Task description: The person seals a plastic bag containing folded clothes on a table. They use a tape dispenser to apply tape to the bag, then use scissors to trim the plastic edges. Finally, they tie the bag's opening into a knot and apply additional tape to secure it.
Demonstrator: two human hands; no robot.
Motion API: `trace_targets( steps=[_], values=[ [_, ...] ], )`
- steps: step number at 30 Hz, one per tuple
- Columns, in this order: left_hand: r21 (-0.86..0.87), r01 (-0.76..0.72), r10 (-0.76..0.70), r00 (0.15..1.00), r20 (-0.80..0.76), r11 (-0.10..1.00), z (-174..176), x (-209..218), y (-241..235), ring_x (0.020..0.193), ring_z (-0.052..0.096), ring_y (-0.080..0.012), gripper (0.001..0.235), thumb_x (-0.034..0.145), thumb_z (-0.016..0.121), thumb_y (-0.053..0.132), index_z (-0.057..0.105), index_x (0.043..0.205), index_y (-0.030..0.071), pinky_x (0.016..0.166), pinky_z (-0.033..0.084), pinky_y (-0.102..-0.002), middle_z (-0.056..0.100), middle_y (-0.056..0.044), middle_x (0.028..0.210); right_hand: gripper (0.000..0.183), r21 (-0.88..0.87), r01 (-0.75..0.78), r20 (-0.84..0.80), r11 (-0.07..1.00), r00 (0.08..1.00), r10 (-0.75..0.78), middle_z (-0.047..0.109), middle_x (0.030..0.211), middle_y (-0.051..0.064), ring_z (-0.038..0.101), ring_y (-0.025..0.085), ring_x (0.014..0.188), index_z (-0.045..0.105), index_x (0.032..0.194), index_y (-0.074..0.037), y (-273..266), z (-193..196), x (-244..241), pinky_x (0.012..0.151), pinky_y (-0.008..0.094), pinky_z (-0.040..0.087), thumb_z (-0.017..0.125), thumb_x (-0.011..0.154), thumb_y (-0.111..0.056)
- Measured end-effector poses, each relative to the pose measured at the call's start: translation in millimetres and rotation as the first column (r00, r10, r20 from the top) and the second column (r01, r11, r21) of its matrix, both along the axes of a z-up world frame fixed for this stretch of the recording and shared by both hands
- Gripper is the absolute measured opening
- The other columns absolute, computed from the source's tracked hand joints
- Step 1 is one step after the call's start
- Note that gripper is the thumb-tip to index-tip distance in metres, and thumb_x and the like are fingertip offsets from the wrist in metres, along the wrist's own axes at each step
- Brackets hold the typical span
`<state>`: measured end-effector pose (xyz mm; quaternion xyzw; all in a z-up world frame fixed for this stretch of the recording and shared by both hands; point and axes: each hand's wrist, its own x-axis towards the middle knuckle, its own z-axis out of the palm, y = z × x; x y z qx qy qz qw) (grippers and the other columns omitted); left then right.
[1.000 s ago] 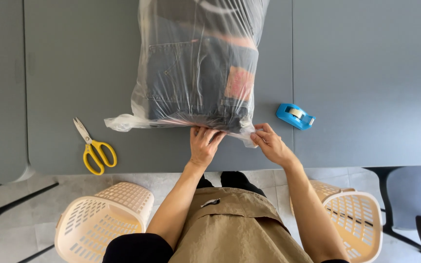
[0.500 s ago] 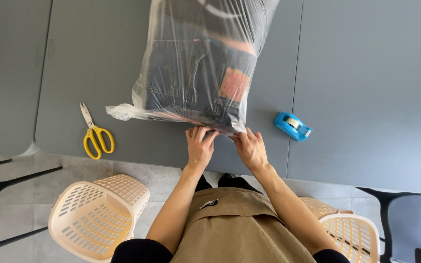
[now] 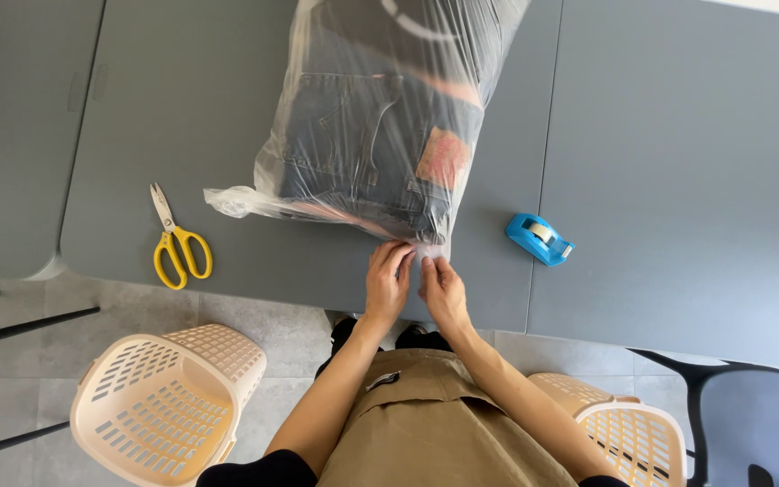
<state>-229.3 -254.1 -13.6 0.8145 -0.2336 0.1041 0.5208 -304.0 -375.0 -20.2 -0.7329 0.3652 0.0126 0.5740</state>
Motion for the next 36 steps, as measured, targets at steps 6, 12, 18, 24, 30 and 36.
trace_targets(
  steps=[6,12,18,24,30,36],
  values=[
    [-0.280,-0.023,-0.101,0.901,-0.422,0.960,21,0,2,0.107,0.079,-0.0393,0.011,0.106,0.079,0.013,0.083,0.114,0.005,0.090,0.066,-0.045,0.080,-0.016,0.111,0.031,0.927,0.181,0.011,0.328,0.862,-0.506,0.036,0.066,-0.004,0.038,0.012,0.049,0.052,0.090,-0.013,25,44,16,0.056,0.031,0.040,0.062,0.118,-0.023],
    [-0.311,-0.385,-0.273,0.152,-0.950,0.869,-21,-8,-1,0.107,0.072,-0.0231,0.041,0.099,0.091,0.034,0.080,0.127,0.007,0.078,0.061,-0.034,0.077,-0.007,0.113,0.037,0.990,0.097,-0.133,-0.105,0.895,-0.426,0.034,0.069,-0.009,0.028,0.004,0.050,0.049,0.082,-0.017,14,59,14,0.058,0.025,0.032,0.059,0.116,-0.027],
    [-0.473,-0.273,-0.507,-0.063,-0.860,0.838,-11,23,-7,0.090,0.075,-0.0179,0.034,0.099,0.090,0.025,0.069,0.125,0.017,0.099,0.059,-0.064,0.077,-0.002,0.103,0.040,0.970,0.003,-0.090,-0.243,0.933,-0.349,0.030,0.067,-0.012,0.025,0.002,0.047,0.042,0.078,-0.022,3,33,10,0.058,0.027,0.032,0.056,0.116,-0.030],
    [-0.619,-0.355,-0.634,0.089,-0.768,0.700,19,24,-11,0.081,0.078,-0.0137,0.035,0.091,0.092,0.001,0.069,0.113,0.013,0.084,0.065,-0.033,0.084,-0.005,0.095,0.039,0.952,0.031,-0.136,-0.304,0.935,-0.329,0.028,0.069,-0.014,0.023,-0.002,0.045,0.042,0.080,-0.025,-1,8,2,0.053,0.024,0.031,0.054,0.116,-0.033],
    [-0.412,-0.276,-0.349,0.251,-0.903,0.868,-11,21,-19,0.081,0.078,-0.0075,0.046,0.077,0.107,0.015,0.076,0.108,0.003,0.081,0.064,-0.024,0.087,-0.007,0.096,0.022,0.964,0.261,-0.237,0.038,0.920,-0.313,0.045,0.082,-0.004,0.040,0.008,0.055,0.055,0.096,-0.014,2,20,-12,0.067,0.034,0.042,0.065,0.106,-0.031],
    [-0.286,-0.166,-0.146,0.565,-0.812,0.944,-1,8,-15,0.078,0.078,-0.0060,0.024,0.084,0.103,0.022,0.088,0.097,0.009,0.071,0.064,-0.026,0.086,-0.008,0.084,0.026,0.234,0.075,0.047,0.969,0.995,-0.089,0.077,0.101,0.017,0.074,0.026,0.087,0.075,0.117,-0.004,-29,19,-20,0.085,0.036,0.056,0.071,0.113,-0.029]
  ],
)
